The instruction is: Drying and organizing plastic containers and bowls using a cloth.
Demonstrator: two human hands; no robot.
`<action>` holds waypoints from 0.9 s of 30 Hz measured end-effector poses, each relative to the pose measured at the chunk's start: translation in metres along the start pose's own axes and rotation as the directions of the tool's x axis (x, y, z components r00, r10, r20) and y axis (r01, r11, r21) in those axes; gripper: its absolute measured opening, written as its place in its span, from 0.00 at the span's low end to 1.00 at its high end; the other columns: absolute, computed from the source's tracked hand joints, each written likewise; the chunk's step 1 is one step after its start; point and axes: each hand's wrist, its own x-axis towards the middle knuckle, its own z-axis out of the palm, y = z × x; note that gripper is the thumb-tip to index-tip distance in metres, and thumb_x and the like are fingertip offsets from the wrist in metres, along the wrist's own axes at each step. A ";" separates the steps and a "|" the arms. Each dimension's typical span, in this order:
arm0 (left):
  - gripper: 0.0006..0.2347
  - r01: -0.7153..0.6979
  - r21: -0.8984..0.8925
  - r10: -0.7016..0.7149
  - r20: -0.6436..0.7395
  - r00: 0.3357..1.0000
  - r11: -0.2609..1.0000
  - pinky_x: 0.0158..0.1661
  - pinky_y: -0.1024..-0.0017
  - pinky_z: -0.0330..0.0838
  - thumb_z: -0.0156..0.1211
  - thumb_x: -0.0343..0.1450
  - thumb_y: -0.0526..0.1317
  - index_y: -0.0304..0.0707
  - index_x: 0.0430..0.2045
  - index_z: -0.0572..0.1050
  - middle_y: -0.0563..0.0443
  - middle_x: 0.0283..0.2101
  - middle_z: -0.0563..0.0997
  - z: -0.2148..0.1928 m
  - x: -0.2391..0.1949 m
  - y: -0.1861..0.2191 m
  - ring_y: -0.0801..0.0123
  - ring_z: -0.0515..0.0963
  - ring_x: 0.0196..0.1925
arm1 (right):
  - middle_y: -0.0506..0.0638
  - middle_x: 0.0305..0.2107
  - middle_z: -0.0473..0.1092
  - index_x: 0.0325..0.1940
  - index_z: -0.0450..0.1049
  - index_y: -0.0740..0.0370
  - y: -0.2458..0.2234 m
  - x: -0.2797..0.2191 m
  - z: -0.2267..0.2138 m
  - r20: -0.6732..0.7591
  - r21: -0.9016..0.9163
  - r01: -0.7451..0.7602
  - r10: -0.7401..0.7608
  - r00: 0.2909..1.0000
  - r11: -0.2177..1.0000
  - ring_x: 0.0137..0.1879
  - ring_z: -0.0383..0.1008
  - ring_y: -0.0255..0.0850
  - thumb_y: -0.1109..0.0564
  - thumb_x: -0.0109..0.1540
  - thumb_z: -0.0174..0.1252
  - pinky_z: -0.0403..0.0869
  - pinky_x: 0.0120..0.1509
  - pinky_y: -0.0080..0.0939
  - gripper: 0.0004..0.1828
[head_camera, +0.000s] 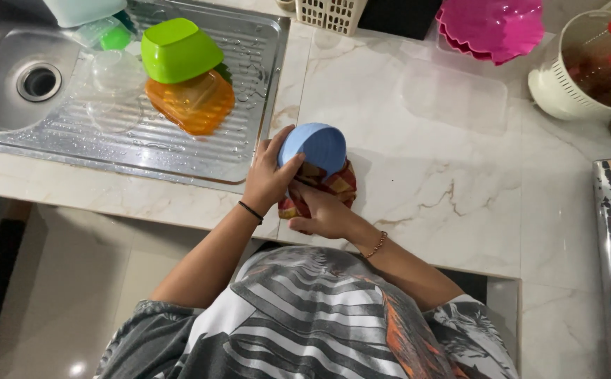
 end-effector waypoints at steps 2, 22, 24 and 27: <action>0.26 0.062 -0.002 -0.062 0.031 0.998 0.998 0.56 0.55 0.70 0.60 0.69 0.53 0.56 0.65 0.69 0.37 0.54 0.74 -0.004 0.002 0.003 0.45 0.75 0.57 | 0.61 0.64 0.65 0.73 0.58 0.65 0.005 0.000 0.003 -0.038 -0.058 0.022 -0.025 0.999 0.998 0.70 0.63 0.56 0.32 0.61 0.61 0.61 0.73 0.53 0.48; 0.27 -0.225 -0.127 0.237 0.095 0.967 0.966 0.64 0.56 0.68 0.61 0.66 0.43 0.46 0.65 0.70 0.33 0.68 0.69 -0.005 0.010 0.006 0.43 0.72 0.67 | 0.59 0.49 0.75 0.63 0.66 0.66 -0.001 -0.004 0.006 -0.195 0.180 -0.072 0.107 0.975 0.981 0.54 0.76 0.53 0.45 0.64 0.59 0.73 0.61 0.52 0.30; 0.26 -0.235 -0.215 0.255 0.074 0.964 0.948 0.65 0.57 0.68 0.57 0.67 0.41 0.43 0.64 0.70 0.34 0.65 0.73 -0.006 0.015 -0.006 0.44 0.74 0.66 | 0.59 0.51 0.74 0.64 0.68 0.65 0.023 0.001 0.008 -0.211 -0.270 -0.018 -0.041 0.977 0.963 0.58 0.75 0.54 0.38 0.59 0.63 0.69 0.66 0.56 0.37; 0.25 -0.160 -0.257 0.196 0.124 0.973 0.953 0.64 0.58 0.68 0.58 0.68 0.43 0.42 0.64 0.71 0.35 0.63 0.73 -0.006 0.021 -0.004 0.45 0.74 0.65 | 0.59 0.56 0.73 0.64 0.70 0.63 0.049 0.003 0.014 -0.241 -0.583 0.025 -0.202 0.949 0.812 0.63 0.73 0.54 0.35 0.56 0.64 0.64 0.70 0.61 0.40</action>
